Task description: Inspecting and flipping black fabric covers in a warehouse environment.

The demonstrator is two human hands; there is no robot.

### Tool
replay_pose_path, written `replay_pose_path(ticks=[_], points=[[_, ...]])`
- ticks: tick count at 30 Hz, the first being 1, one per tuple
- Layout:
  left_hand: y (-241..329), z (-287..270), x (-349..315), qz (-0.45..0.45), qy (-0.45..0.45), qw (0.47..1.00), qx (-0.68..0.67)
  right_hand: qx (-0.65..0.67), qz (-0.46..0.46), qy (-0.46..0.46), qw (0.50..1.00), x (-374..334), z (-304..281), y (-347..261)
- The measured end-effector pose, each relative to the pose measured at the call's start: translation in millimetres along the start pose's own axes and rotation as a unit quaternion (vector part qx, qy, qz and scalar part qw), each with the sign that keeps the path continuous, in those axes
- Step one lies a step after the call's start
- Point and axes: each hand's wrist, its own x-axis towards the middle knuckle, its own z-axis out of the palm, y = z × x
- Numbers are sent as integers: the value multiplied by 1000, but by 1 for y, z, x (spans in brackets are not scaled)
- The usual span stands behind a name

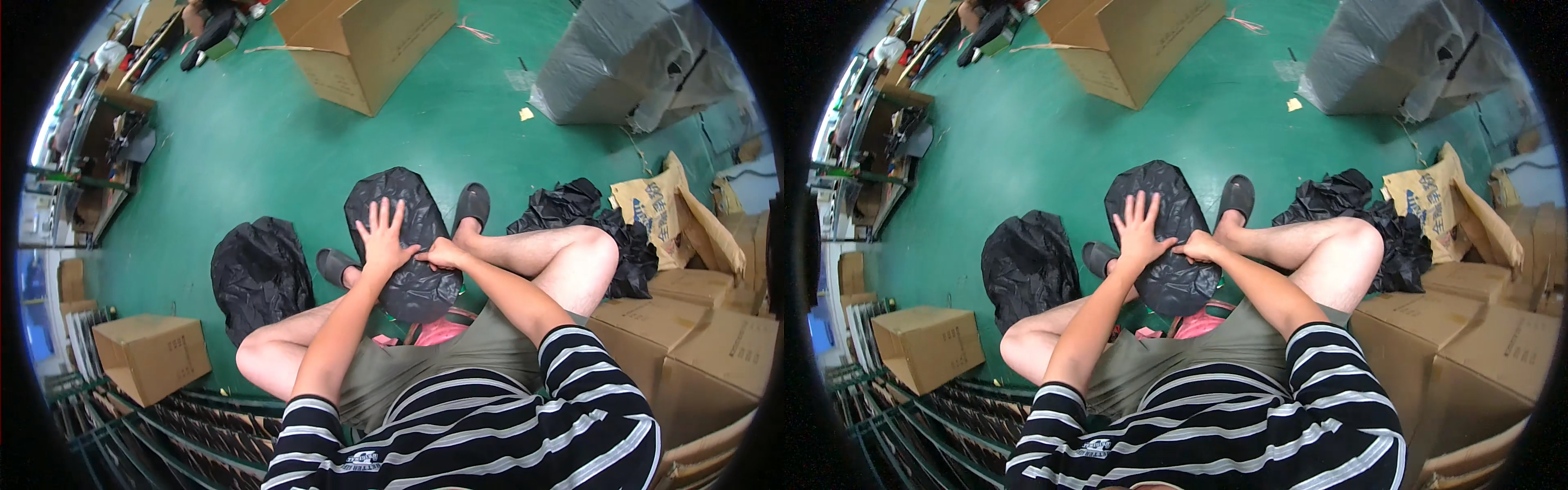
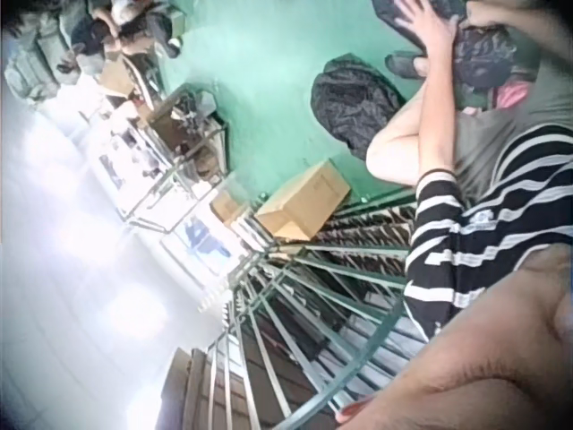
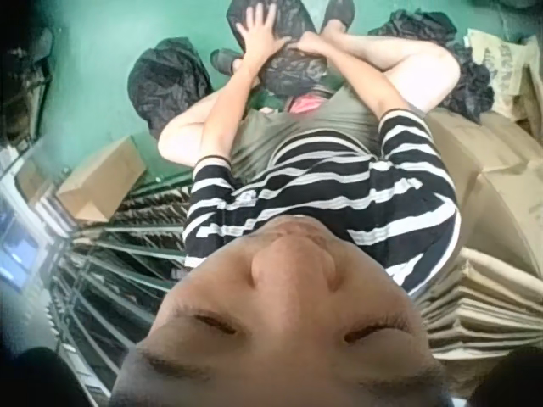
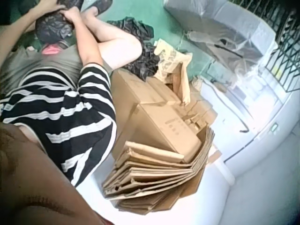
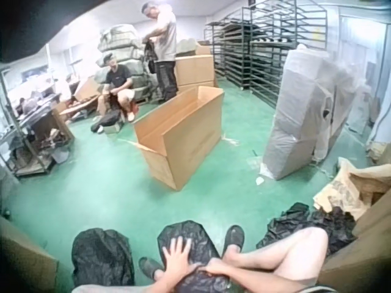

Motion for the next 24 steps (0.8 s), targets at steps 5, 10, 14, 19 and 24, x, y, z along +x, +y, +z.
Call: replay_pose_path(ticks=[5, 10, 14, 19, 24], points=[[-8, 22, -2, -2, -176, 981, 77, -8, -62, -34, 997, -4, 2, 3], [-1, 19, 3, -2, -167, 982, 84, 9, -42, -89, 995, -2, -8, 6], [-1, 19, 4, -6, -176, 982, 70, -227, -137, -263, 928, -44, -55, -6], [-4, 12, 2, -10, -160, 984, 71, -5, -208, -41, 977, -191, -242, -59], [1, 15, 5, 9, -133, 990, 34, 516, -330, 442, 655, -236, -339, 85]])
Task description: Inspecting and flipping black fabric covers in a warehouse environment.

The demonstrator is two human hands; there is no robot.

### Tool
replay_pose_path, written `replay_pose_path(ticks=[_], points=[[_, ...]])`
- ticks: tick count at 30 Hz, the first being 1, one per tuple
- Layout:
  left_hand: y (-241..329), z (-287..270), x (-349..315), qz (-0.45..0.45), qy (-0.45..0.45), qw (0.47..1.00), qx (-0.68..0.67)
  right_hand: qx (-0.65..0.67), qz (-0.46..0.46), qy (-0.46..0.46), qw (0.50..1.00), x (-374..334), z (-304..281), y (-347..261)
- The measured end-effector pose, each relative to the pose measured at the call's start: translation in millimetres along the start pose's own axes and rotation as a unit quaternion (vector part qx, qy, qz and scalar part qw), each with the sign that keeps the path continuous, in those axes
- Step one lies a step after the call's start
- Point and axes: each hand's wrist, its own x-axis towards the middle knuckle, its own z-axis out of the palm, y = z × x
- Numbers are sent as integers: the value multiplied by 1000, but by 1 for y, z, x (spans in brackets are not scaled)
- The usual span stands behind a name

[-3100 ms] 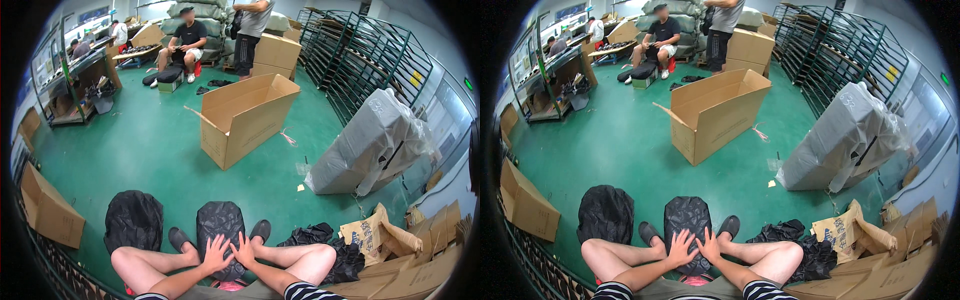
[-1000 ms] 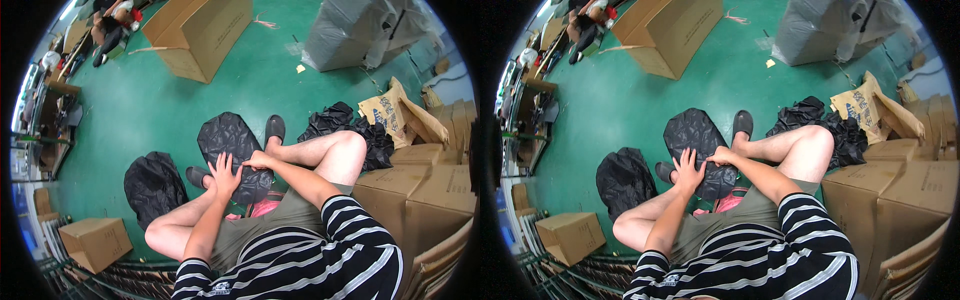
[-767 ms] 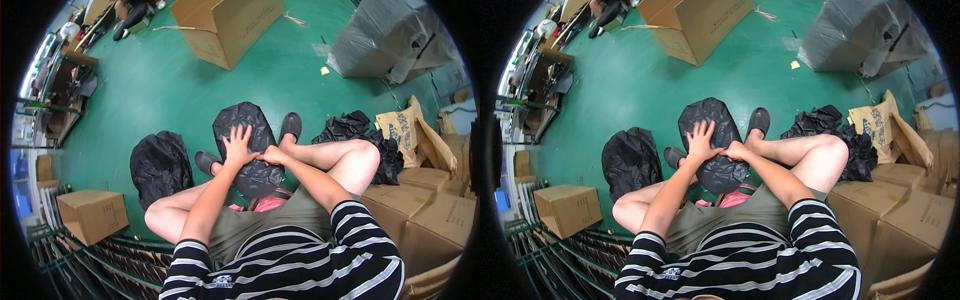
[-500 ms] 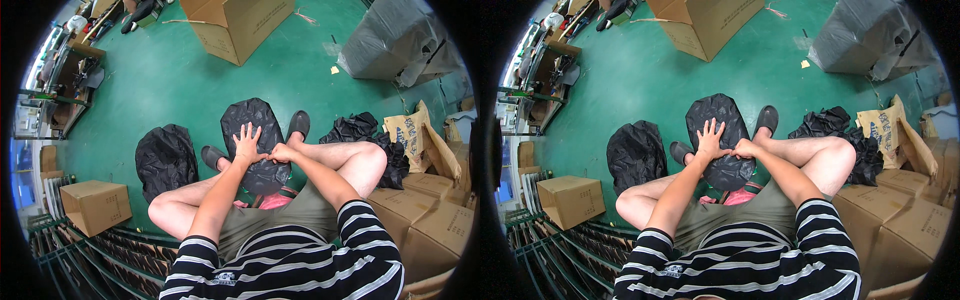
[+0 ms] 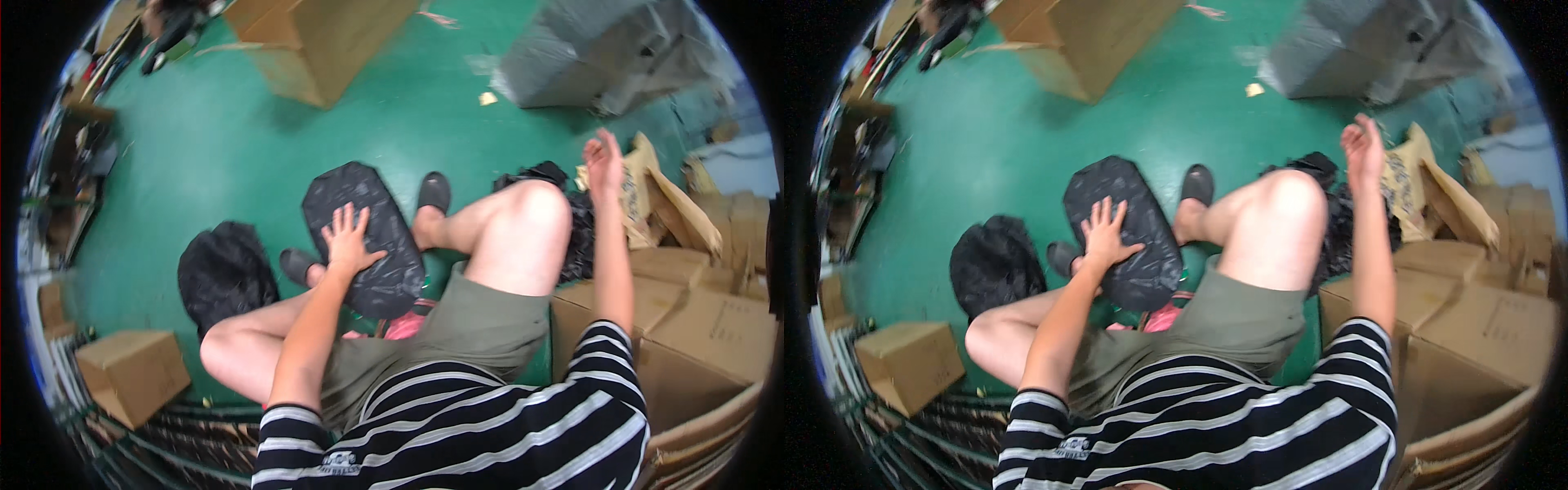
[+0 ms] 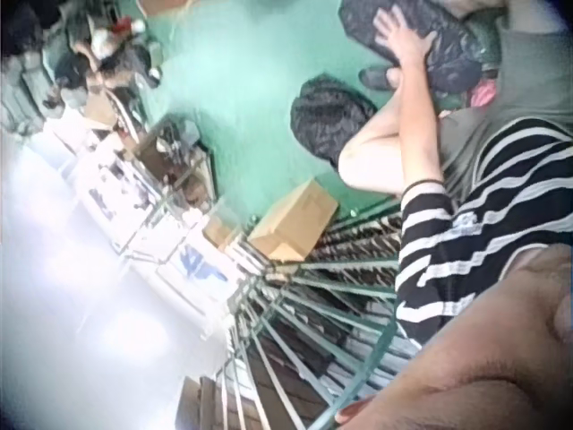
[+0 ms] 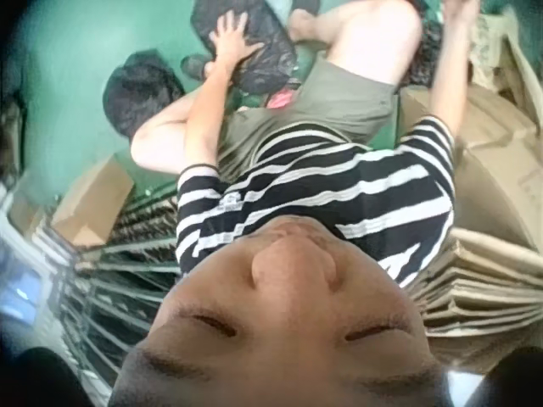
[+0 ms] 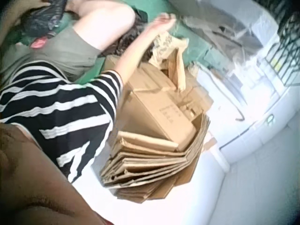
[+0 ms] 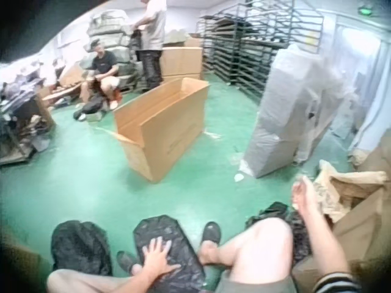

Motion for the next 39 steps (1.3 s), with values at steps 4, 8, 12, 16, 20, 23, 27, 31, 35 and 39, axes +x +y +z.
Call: replay_pose_path(ticks=[4, 8, 12, 16, 20, 23, 27, 31, 35, 39], points=[[-8, 3, -4, -30, -28, 999, 26, -161, 187, 123, 961, -65, -96, 115], [9, 0, 5, -24, -58, 997, 48, -249, 423, 90, 867, -170, -175, 229], [11, 4, 6, -30, -75, 994, 66, -253, 548, 75, 794, -249, -164, 290], [-14, 33, 13, 2, -160, 979, 124, -273, 554, 20, 786, -264, -167, 331], [-40, 54, 7, 1, -141, 984, 112, -365, 466, -53, 804, -245, -143, 347], [-33, 61, 16, 12, -130, 984, 119, -446, 351, -5, 823, -215, -153, 357], [-50, 63, 9, 2, -98, 983, 156, -518, 333, 150, 774, -166, -120, 347], [-40, 66, 12, 16, -66, 982, 173, -417, 378, 211, 799, -127, -147, 354], [-24, 43, 10, -3, -109, 985, 131, -300, 398, 269, 824, -117, -148, 359], [2, 1, 9, -39, -138, 986, 83, -287, 366, 310, 829, -113, -145, 346]])
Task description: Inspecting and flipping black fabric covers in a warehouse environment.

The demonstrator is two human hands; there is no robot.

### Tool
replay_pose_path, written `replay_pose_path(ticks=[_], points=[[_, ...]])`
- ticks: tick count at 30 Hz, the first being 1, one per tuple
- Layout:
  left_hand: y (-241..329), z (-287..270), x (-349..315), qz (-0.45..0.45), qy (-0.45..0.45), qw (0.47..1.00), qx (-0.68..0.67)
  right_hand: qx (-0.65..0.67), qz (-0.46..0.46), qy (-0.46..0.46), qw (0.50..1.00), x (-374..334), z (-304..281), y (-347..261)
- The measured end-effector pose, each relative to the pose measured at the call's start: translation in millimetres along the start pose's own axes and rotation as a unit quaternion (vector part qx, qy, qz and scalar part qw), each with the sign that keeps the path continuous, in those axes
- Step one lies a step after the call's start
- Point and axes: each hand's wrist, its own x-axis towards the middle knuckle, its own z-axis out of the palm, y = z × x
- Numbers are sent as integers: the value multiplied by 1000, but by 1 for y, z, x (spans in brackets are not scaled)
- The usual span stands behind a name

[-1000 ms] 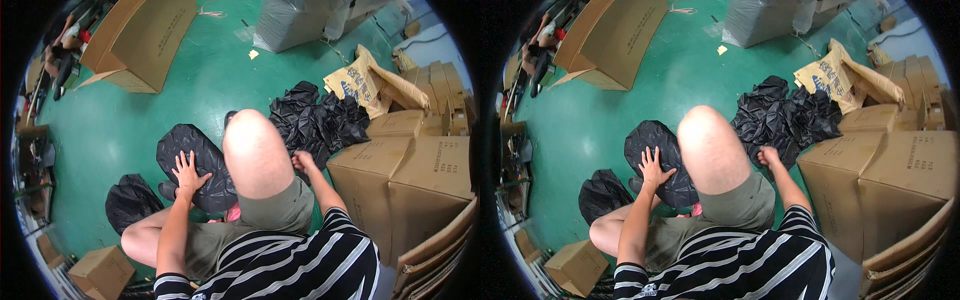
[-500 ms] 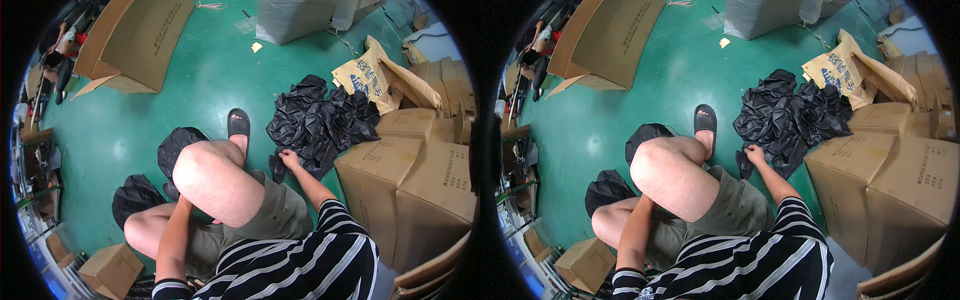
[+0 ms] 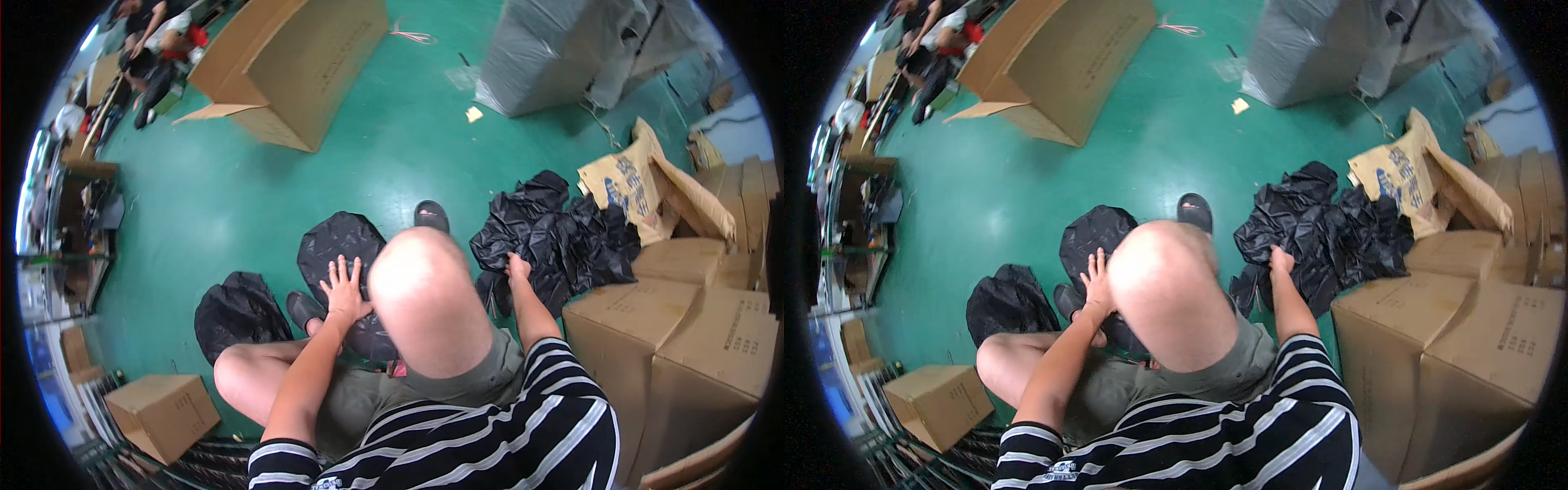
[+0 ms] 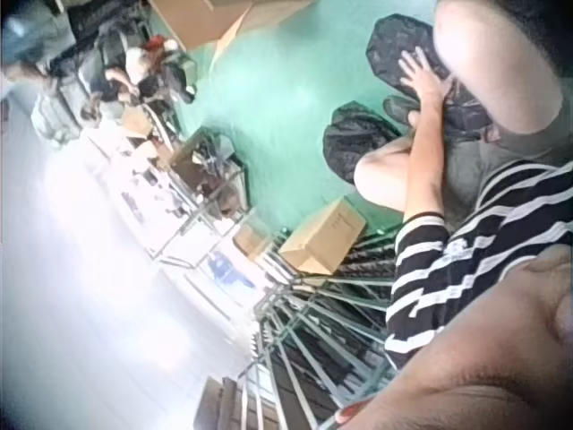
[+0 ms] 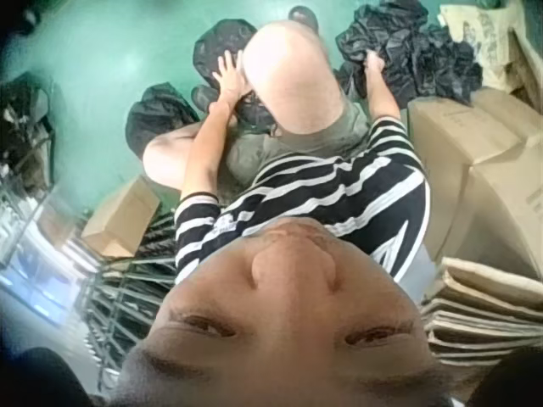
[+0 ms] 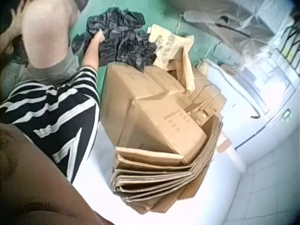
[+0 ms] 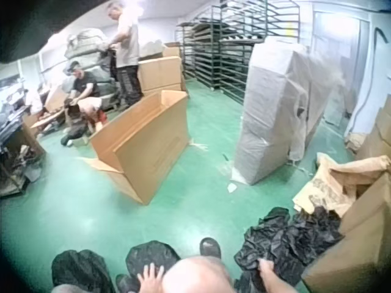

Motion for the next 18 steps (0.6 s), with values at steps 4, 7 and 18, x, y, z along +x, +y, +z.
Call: replay_pose_path(ticks=[4, 7, 18], points=[[15, -8, 0, 6, 48, 998, -44, 87, -78, 115, 987, 12, -21, -22], [-8, -2, -12, -7, 75, 997, -34, 208, -95, 33, 973, -21, -19, -57], [3, 6, -2, -4, 54, 999, -7, 266, -435, -262, 820, -304, -65, -310]])
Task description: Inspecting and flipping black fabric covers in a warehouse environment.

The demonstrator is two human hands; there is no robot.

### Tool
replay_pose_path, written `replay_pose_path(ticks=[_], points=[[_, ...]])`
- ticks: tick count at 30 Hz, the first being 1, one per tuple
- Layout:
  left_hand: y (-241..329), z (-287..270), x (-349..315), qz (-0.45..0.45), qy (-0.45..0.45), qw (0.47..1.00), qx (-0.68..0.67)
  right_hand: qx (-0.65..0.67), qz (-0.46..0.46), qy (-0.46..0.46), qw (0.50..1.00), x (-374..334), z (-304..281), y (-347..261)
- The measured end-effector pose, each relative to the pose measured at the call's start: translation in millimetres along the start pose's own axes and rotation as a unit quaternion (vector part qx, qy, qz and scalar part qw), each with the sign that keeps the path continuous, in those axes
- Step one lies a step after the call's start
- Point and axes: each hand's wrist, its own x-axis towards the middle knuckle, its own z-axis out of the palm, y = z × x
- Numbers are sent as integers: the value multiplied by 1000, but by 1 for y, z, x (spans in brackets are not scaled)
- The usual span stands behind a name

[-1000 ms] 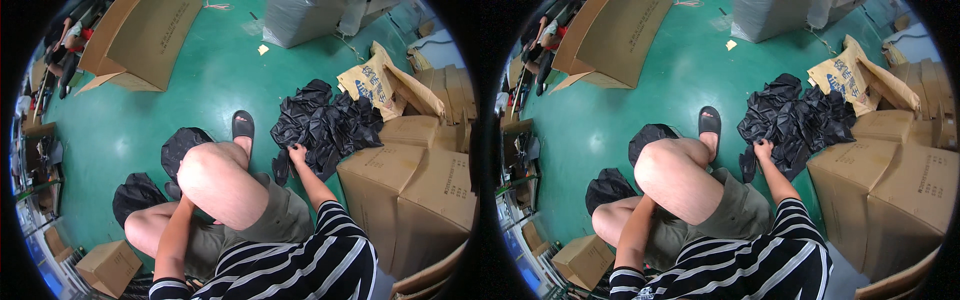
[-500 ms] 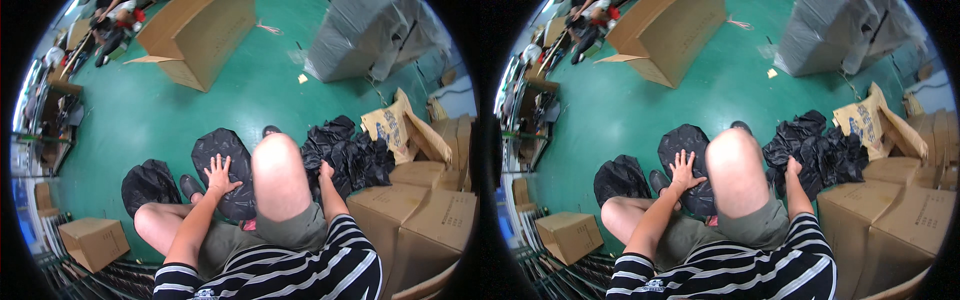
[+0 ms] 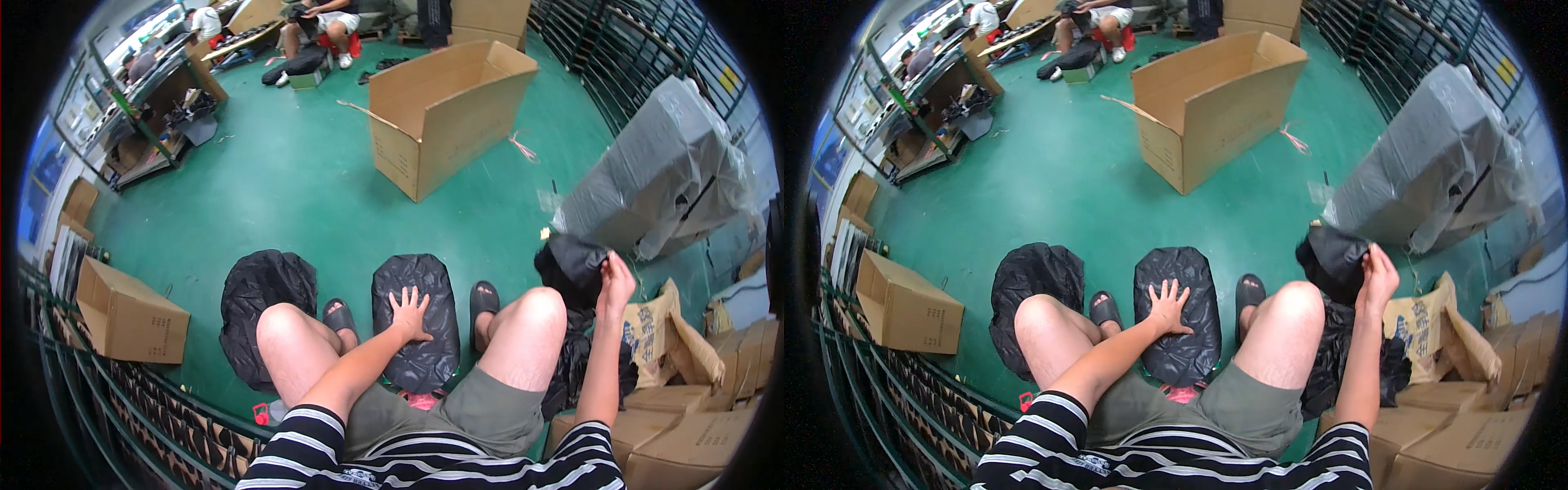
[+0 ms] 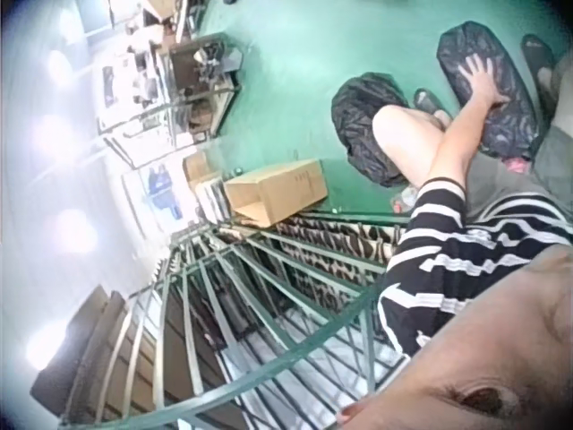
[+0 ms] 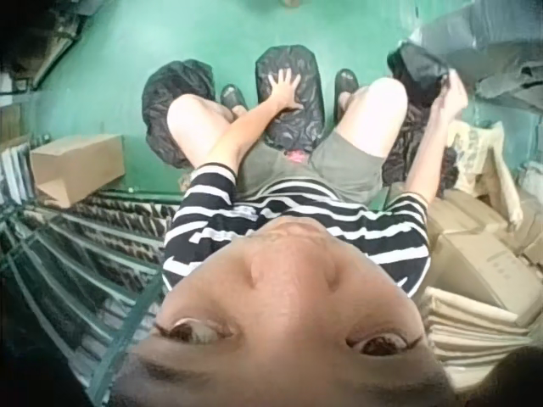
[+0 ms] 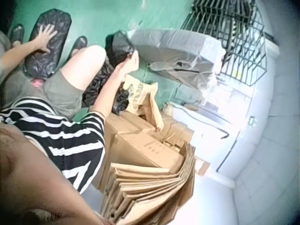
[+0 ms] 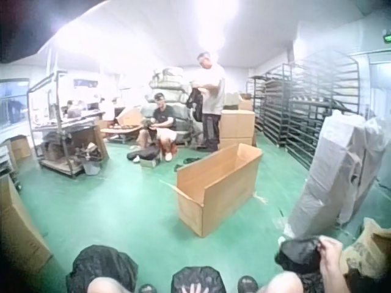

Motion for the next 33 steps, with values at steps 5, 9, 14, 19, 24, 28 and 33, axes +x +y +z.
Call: replay_pose_path(ticks=[5, 9, 14, 19, 24, 28, 33], points=[[-6, -91, 20, 79, 178, 955, -224, 14, -92, -213, 973, -46, 150, -76], [-37, -203, 30, 28, 9, 607, -794, 35, -130, -319, 938, -72, 232, -57], [-91, -246, -1, 206, -1, 210, -956, -69, -255, -466, 845, -103, 257, 19], [-128, -254, -1, 142, 88, 259, -951, -40, -98, -471, 875, -104, 278, 46], [-127, -244, 8, 161, 179, 408, -881, -58, 59, -555, 828, -89, 285, 42], [-103, -284, 19, 136, 334, 932, -44, -119, 14, -429, 895, -66, 274, 69], [-94, -242, 24, 218, 496, 811, -222, 10, 291, -357, 888, -63, 274, 63]])
